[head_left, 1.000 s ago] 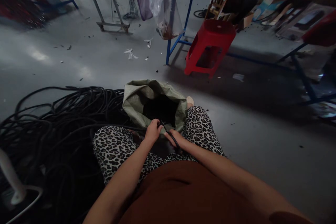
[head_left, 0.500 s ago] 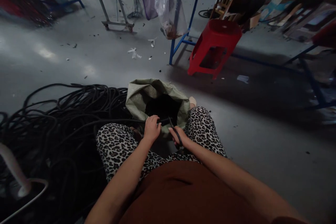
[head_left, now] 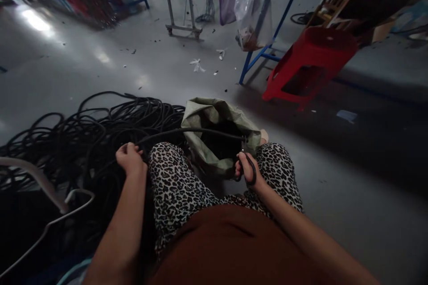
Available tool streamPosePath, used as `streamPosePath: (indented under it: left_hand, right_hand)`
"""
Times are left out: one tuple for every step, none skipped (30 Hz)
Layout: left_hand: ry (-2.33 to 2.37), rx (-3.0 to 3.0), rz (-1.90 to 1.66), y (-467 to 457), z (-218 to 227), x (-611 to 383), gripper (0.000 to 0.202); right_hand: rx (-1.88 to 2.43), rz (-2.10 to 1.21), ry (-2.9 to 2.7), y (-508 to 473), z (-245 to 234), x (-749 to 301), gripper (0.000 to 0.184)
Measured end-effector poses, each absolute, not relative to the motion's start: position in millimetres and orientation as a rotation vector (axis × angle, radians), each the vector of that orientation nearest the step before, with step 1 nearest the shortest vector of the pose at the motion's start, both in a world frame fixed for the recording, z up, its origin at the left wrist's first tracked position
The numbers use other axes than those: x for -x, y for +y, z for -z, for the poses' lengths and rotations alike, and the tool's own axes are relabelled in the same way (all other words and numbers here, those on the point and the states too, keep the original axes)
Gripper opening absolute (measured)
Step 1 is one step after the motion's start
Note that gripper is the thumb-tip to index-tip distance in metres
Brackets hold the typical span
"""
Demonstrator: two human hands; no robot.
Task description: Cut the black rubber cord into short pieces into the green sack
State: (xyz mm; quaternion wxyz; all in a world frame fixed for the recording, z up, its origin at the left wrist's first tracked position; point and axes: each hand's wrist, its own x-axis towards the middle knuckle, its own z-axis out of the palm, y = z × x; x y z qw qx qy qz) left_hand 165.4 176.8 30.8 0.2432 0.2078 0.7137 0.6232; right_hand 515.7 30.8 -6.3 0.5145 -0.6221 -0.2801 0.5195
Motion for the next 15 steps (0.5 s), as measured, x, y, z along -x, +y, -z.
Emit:
streamPosePath:
  left_hand:
    - [1.961, -0.351, -1.642, 176, -26, -145, 0.011]
    - [1.945, -0.133, -1.557, 174, -19, -128, 0.012]
    - [1.913, 0.039, -1.461, 170, -12, -114, 0.014]
    - [1.857, 0.15, -1.372, 166, -4, -102, 0.018]
    - [1.774, 0.178, -1.318, 161, 4, -94, 0.024]
    - [1.719, 0.171, -1.291, 157, 11, -87, 0.029]
    - [1.663, 0.139, -1.283, 154, 17, -82, 0.033]
    - [1.619, 0.114, -1.296, 153, 21, -77, 0.037]
    - [1.586, 0.098, -1.325, 154, 24, -74, 0.04]
    - [1.557, 0.087, -1.36, 156, 25, -70, 0.043]
    - [1.54, 0.078, -1.397, 161, 25, -66, 0.046]
    - [1.542, 0.066, -1.429, 167, 23, -62, 0.047]
    - [1.564, 0.049, -1.455, 174, 20, -59, 0.044]
    - [1.608, 0.035, -1.472, 181, 15, -56, 0.038]
    - [1.668, 0.023, -1.491, 188, 9, -54, 0.031]
  right_hand:
    - [1.463, -1.246, -0.666, 31, 3, -517, 0.051]
    - [1.435, -1.238, -0.655, 31, -1, -518, 0.05]
    - [1.406, -1.233, -0.644, 31, -4, -520, 0.05]
    - [1.379, -1.225, -0.633, 31, -7, -521, 0.049]
    - [1.351, -1.222, -0.622, 32, -10, -524, 0.049]
    - [1.328, -1.217, -0.613, 33, -14, -526, 0.048]
    - [1.313, -1.198, -0.596, 34, -18, -529, 0.048]
    - [1.293, -1.184, -0.578, 36, -22, -533, 0.049]
    - [1.273, -1.182, -0.563, 39, -26, -537, 0.049]
    - [1.252, -1.172, -0.544, 41, -30, -541, 0.049]
    - [1.234, -1.164, -0.525, 43, -34, -545, 0.049]
    - [1.218, -1.152, -0.509, 44, -37, -548, 0.049]
    - [1.203, -1.142, -0.491, 45, -39, -552, 0.048]
    - [1.192, -1.139, -0.475, 46, -41, -556, 0.048]
    - [1.186, -1.14, -0.461, 45, -42, -559, 0.048]
